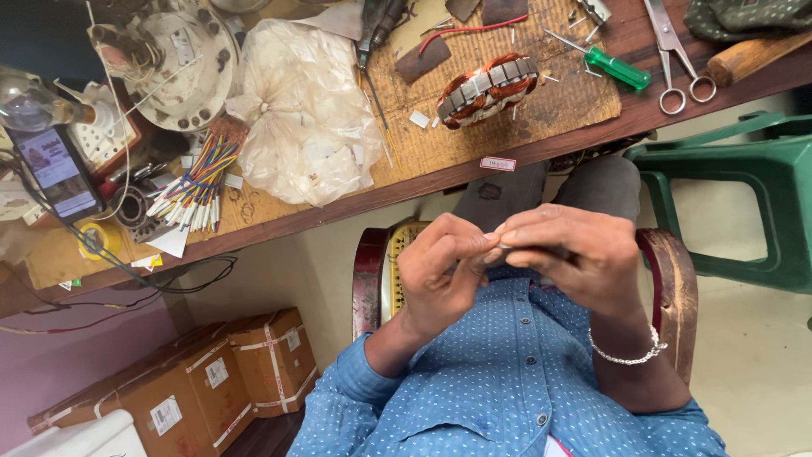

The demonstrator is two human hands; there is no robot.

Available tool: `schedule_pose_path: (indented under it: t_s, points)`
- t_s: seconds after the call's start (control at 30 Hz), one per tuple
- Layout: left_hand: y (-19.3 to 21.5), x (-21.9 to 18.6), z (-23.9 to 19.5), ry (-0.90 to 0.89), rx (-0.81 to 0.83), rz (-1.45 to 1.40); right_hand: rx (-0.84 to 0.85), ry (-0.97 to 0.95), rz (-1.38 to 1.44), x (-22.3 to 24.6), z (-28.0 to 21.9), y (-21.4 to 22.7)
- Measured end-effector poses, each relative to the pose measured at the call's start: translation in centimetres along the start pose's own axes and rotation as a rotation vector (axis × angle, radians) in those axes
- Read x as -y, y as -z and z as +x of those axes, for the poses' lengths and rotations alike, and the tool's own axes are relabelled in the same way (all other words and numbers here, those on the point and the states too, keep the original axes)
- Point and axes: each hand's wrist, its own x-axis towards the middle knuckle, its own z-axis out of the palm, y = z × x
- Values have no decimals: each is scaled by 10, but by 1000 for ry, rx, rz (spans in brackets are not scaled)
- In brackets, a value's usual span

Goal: The person works on a small electrical component, likely a motor stator, at a cluttered workbench. They use a screwdriver to adjust parts and handle small white insulating pieces, inserting them into the component's slots. The person also uses scissors to trim a piece of material.

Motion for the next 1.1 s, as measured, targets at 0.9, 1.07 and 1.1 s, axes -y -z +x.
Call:
schedule_pose_path:
  t_s: [0.9, 1.07, 1.1]
  points:
    - [19, -9, 31, 15, 175, 312, -198, -381, 330, -48, -28, -30]
    - [20, -5, 30, 19, 204, 290, -207, -415, 687, -55, -35, -34]
    - [20, -5, 29, 17, 204, 305, -207, -398, 639, -54, -38, -34]
